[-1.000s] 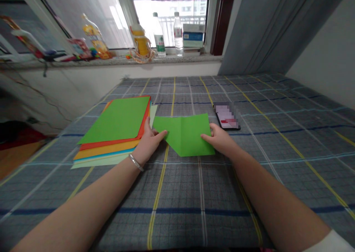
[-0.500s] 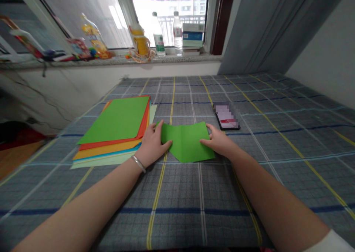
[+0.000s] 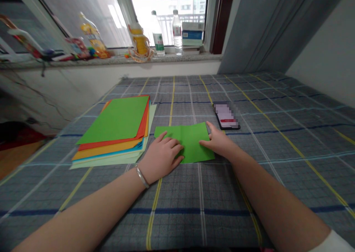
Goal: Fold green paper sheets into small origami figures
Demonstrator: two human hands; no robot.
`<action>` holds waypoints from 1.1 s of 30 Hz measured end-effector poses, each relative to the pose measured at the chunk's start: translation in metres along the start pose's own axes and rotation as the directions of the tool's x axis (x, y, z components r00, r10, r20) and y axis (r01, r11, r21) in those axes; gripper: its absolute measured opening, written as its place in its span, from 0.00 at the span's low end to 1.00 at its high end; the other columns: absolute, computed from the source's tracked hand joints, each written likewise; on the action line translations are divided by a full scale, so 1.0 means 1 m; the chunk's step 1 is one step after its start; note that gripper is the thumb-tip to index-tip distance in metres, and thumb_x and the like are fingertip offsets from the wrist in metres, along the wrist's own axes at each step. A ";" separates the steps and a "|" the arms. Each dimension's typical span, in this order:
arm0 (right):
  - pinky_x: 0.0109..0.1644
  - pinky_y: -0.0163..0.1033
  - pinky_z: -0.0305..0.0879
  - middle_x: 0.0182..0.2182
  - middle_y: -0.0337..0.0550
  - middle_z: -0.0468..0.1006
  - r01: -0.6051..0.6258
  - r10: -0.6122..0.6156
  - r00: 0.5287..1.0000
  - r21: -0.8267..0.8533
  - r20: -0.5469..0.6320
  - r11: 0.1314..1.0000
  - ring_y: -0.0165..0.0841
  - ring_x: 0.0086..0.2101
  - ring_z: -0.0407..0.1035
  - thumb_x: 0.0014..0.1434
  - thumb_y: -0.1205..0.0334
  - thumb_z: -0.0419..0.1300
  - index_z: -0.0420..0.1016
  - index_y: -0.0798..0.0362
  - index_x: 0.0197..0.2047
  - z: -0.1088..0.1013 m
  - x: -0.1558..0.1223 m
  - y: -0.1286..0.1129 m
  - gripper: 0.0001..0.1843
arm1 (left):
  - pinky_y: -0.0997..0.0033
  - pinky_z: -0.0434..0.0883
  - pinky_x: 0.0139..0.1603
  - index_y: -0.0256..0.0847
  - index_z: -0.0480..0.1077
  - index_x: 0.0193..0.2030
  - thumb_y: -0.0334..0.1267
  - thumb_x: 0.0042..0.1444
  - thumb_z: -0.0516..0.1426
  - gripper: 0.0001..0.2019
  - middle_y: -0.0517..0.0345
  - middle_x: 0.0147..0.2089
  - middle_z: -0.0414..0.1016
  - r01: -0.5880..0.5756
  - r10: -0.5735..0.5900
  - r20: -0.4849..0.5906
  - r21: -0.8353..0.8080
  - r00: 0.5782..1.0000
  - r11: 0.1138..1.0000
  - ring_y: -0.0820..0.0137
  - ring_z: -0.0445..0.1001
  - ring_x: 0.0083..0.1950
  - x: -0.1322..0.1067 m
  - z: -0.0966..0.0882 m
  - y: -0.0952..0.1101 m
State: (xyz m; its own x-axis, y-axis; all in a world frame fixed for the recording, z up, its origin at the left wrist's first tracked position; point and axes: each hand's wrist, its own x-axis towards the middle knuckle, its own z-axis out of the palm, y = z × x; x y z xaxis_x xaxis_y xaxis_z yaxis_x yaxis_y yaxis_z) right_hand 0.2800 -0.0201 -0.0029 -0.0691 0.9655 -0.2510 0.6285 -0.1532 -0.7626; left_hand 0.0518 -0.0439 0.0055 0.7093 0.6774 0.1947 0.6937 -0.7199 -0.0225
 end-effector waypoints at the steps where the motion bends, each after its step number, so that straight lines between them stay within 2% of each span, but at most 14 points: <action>1: 0.19 0.30 0.55 0.24 0.36 0.76 0.004 -0.004 1.000 0.001 0.001 1.000 0.29 0.22 0.68 0.53 0.64 0.63 0.35 0.58 0.71 0.000 0.000 0.000 0.51 | 0.47 0.57 0.62 0.39 0.73 0.44 0.43 0.59 0.55 0.12 0.50 0.41 0.74 0.019 -0.019 0.002 0.010 1.000 1.000 0.59 0.71 0.46 -0.001 0.001 0.003; 7: 0.21 0.30 0.58 0.26 0.38 0.78 0.009 -0.009 1.000 -0.035 -0.004 0.999 0.29 0.23 0.69 0.53 0.65 0.63 0.36 0.58 0.71 0.000 0.000 0.000 0.51 | 0.53 0.63 0.55 0.35 0.70 0.49 0.42 0.60 0.53 0.15 0.46 0.46 0.73 0.096 -0.096 -0.012 0.014 0.995 0.995 0.56 0.68 0.50 0.000 0.007 0.010; 14: 0.20 0.31 0.58 0.28 0.40 0.78 0.026 -0.027 1.000 -0.076 -0.007 0.997 0.30 0.23 0.70 0.52 0.64 0.63 0.36 0.59 0.71 0.000 -0.002 -0.001 0.51 | 0.52 0.60 0.56 0.37 0.67 0.55 0.43 0.61 0.51 0.19 0.50 0.56 0.71 0.145 -0.151 -0.093 -0.071 0.984 0.987 0.56 0.65 0.55 0.013 0.022 -0.010; 24: 0.23 0.32 0.61 0.28 0.40 0.79 0.057 -0.057 0.998 -0.085 0.000 0.995 0.33 0.27 0.72 0.51 0.63 0.64 0.36 0.59 0.71 -0.001 0.003 0.007 0.52 | 0.49 0.60 0.57 0.42 0.67 0.57 0.46 0.59 0.51 0.21 0.55 0.61 0.69 0.186 -0.197 -0.075 -0.124 0.978 0.975 0.54 0.62 0.57 0.034 0.033 -0.029; 26: 0.24 0.32 0.62 0.29 0.41 0.79 0.055 -0.056 0.998 -0.076 -0.002 0.996 0.34 0.27 0.72 0.51 0.62 0.64 0.36 0.59 0.71 -0.001 0.003 0.006 0.53 | 0.47 0.57 0.60 0.43 0.67 0.58 0.47 0.60 0.51 0.21 0.55 0.62 0.68 0.177 -0.187 -0.071 -0.126 0.980 0.976 0.54 0.62 0.58 0.036 0.034 -0.032; 30: 0.24 0.32 0.62 0.29 0.41 0.79 0.053 -0.053 0.999 -0.068 0.003 0.996 0.33 0.27 0.72 0.51 0.63 0.64 0.36 0.59 0.71 -0.001 0.003 0.005 0.53 | 0.43 0.45 0.67 0.40 0.63 0.62 0.48 0.62 0.48 0.24 0.53 0.65 0.63 0.132 -0.135 -0.041 -0.071 0.990 0.989 0.53 0.59 0.63 0.032 0.034 -0.031; 33: 0.24 0.32 0.62 0.29 0.42 0.79 0.060 -0.060 0.998 -0.104 0.002 0.993 0.33 0.27 0.72 0.51 0.62 0.63 0.37 0.60 0.71 -0.001 0.001 0.003 0.52 | 0.45 0.46 0.67 0.35 0.58 0.66 0.50 0.62 0.48 0.29 0.47 0.68 0.58 0.110 -0.109 0.016 -0.044 0.994 0.993 0.51 0.54 0.67 0.025 0.032 -0.026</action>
State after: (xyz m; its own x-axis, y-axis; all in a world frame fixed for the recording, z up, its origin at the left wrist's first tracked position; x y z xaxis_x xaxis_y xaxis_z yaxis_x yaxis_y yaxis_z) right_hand 0.2829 -0.0188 -0.0048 -0.1086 0.9725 -0.2062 0.7005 -0.0724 -0.7100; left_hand 0.0557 -0.0035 -0.0203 0.6310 0.7545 0.1806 0.7614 -0.6469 0.0424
